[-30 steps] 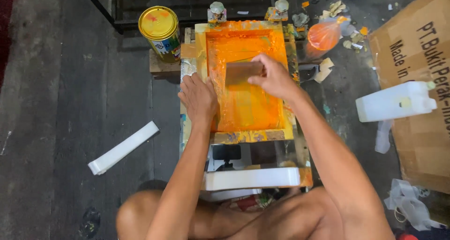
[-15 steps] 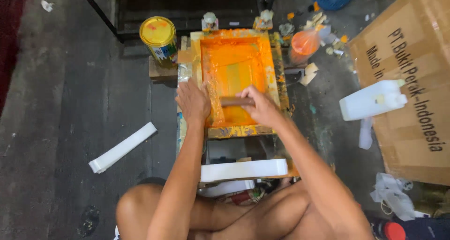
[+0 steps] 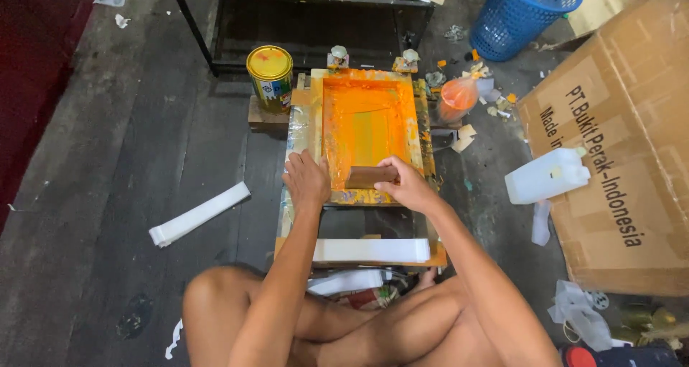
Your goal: Manually screen printing orange ink onto white labels and peeling them from the press
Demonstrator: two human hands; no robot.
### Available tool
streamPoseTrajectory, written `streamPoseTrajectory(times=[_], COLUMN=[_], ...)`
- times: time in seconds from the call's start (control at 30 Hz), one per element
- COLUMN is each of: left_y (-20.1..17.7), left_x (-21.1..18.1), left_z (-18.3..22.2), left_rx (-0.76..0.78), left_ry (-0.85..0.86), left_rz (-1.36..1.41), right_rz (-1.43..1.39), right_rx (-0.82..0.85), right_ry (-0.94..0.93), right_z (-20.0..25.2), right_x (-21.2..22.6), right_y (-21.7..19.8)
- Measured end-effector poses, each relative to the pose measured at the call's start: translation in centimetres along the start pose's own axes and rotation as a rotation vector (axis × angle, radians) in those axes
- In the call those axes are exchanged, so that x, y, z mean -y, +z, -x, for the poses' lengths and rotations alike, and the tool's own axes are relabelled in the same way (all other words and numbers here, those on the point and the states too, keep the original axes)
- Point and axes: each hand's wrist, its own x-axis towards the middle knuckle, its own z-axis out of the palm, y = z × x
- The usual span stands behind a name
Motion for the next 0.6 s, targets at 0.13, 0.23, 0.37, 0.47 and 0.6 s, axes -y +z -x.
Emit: streamPoseTrajectory(times=[0.13,0.23,0.37,0.47,0.6], left_y=[-0.4,-0.4,0.0,-0.3,-0.4], left_x=[-0.7,-1.2,-2.2,-3.0,-3.6], left_z=[-1.5,-3.3,-5.7,-7.0,-8.2], left_rx=[0.048,0.012,-0.007,-0.035,-0.055], left_ry=[-0.027,0.012,0.028,0.035,0.060], left_rz=[-0.029,0.007,-0.003,-0.018,-0.015], right_rz=[-0.089,-0.151,-0.160,-0.060,0.044], right_rx=[0.033,0.053,-0.011,-0.132,-0.291], right_ry=[0.068,0.045,-0.055,-0.150,-0.285], right_z=[-2.8,-5.6,-9.8,-13.2,-15.2], right_x=[-0.3,0.5,-0.3,-1.9,-2.2], right_y=[-0.6,-1.6,-2.6,-2.8,-2.8])
